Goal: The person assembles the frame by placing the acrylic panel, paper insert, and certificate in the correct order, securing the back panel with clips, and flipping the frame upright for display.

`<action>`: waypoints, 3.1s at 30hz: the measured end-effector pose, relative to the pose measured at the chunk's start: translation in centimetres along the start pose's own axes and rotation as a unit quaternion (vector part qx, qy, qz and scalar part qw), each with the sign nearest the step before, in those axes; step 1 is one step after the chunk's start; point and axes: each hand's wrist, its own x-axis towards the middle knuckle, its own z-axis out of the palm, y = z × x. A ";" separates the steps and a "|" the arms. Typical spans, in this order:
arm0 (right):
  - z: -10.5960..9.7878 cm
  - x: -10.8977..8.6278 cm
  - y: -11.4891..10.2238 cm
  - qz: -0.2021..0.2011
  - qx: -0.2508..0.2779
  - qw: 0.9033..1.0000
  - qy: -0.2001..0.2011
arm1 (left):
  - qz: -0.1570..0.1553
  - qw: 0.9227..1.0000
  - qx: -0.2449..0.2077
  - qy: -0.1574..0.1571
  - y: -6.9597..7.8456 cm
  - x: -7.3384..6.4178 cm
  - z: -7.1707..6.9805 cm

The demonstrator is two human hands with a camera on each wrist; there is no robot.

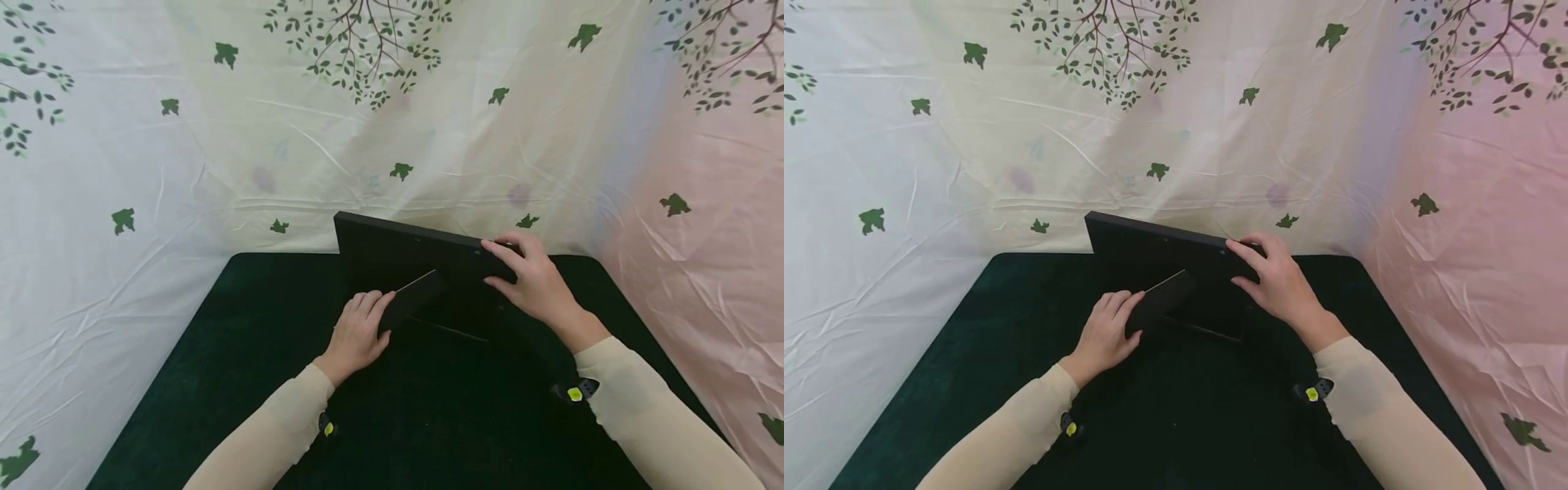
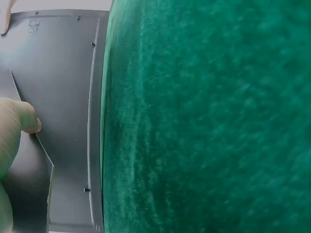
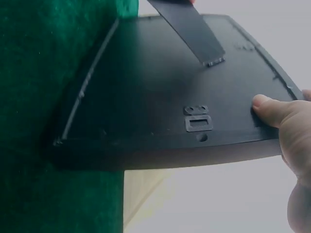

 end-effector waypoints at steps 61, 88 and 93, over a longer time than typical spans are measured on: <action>1.3 -3.8 -8.3 -0.025 0.135 0.989 0.046 | 0.004 0.990 -0.031 -0.137 2.3 8.3 -8.4; 3.2 -1.6 -13.1 -0.061 0.153 0.981 0.104 | -0.032 0.977 -0.167 -0.131 1.7 8.5 -8.4; 4.1 -0.8 -14.7 -0.069 0.143 0.980 0.123 | -0.028 0.973 -0.199 -0.117 1.3 8.5 -8.3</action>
